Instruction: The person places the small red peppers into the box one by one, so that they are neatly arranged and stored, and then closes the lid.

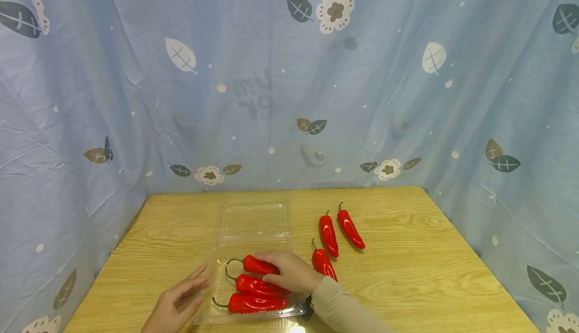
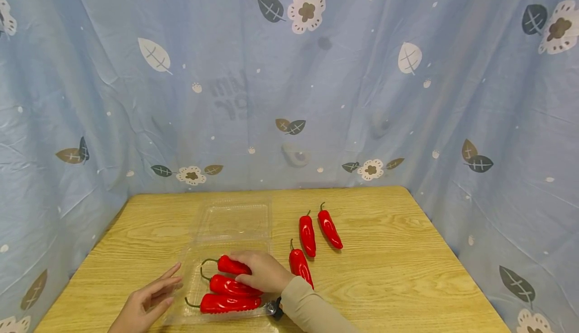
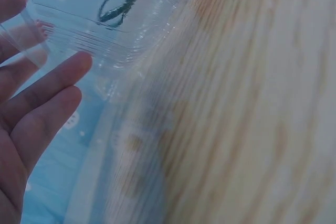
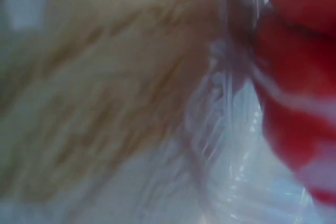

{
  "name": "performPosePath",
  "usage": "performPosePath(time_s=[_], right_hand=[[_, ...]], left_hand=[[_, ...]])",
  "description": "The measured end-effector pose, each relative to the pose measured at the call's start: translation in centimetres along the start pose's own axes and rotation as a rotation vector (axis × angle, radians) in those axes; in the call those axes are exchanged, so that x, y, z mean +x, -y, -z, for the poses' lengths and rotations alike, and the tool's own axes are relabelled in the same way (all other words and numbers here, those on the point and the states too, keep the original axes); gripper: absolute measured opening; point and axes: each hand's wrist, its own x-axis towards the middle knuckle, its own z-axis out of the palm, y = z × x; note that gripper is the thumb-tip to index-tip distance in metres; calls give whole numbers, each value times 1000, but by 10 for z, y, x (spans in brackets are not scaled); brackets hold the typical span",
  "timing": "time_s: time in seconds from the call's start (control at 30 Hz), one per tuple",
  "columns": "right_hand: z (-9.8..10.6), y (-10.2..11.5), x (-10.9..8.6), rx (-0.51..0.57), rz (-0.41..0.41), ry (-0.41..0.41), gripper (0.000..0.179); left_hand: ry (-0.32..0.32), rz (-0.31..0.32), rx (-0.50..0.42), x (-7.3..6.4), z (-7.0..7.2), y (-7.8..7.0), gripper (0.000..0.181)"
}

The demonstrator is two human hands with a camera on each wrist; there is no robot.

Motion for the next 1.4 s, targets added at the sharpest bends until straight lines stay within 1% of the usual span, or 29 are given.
performPosePath(time_s=[0.07,0.13,0.33,0.5,0.63,0.73,0.9,1.13,1.2,1.33,1.4], right_hand=[[-1,-1,0,-12,5,2,52],[-1,-1,0,-19,9,1,52],[-2,-2,0,-9,17,-20,49],[-3,-3,-1,34,9,-35,47],[-3,-4,-2,99,7,-62,45],[-2,-4,-3,165,11,-102,44],[0,-5,-8,238,34,-182,45],[11,-8,-18,322,-26,-275,49],[16,-10,-22,327,-17,-312,49],[31,-17,-31,302,26,-405,50],[43,-15,-37,288,15,-445,50]], left_hand=[[3,-29,-5,0,0,1,39],[0,-42,-9,0,-1,2,40],[-2,-32,-6,-1,-1,3,40],[-2,-50,-6,-1,-1,3,41],[-5,-57,0,-1,-1,3,41],[-3,-44,9,-1,-1,1,40],[3,-16,19,-1,-1,-1,38],[-4,3,33,0,-1,-3,38],[-13,17,45,0,-1,-4,37],[-34,38,80,0,-2,-4,36],[-37,38,93,-1,-3,-3,36]])
